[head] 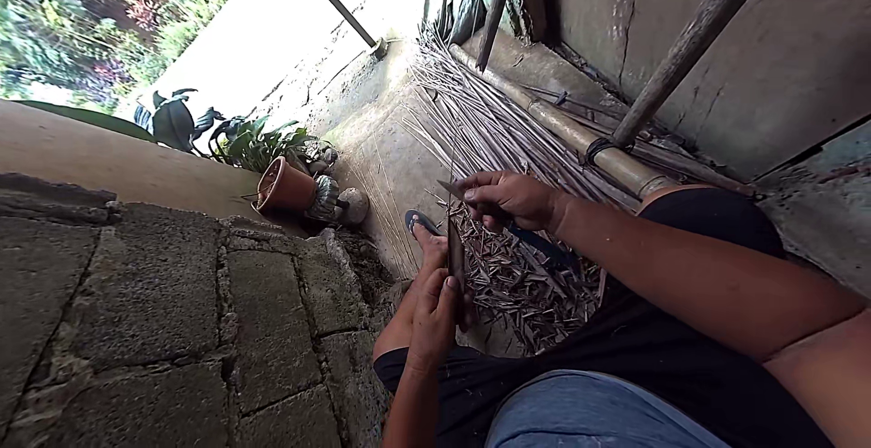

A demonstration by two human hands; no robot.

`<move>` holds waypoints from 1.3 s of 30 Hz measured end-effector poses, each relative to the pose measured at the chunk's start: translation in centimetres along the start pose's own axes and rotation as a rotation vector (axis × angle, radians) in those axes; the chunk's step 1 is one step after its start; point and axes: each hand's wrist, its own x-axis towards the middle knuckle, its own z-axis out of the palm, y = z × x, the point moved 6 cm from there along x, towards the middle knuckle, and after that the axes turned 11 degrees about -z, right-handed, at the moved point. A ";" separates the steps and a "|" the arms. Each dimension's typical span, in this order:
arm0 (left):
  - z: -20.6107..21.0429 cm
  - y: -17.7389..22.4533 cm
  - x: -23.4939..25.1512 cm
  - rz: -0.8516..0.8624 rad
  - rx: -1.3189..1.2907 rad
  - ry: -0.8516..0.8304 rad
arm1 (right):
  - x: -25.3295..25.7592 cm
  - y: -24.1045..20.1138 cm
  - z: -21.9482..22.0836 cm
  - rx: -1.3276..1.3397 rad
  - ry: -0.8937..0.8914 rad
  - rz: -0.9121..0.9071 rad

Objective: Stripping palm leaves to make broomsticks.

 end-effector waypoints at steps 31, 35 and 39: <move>1.3 2.1 -2.3 -0.093 -0.649 -0.381 | -0.6 1.3 2.3 -0.153 -0.542 -0.184; 1.7 1.6 -1.6 -0.102 -0.622 -0.367 | -1.4 1.4 3.8 -0.208 -0.671 -0.181; 2.0 1.2 -1.2 -0.087 -0.576 -0.320 | -0.9 1.2 2.9 -0.211 -0.497 -0.178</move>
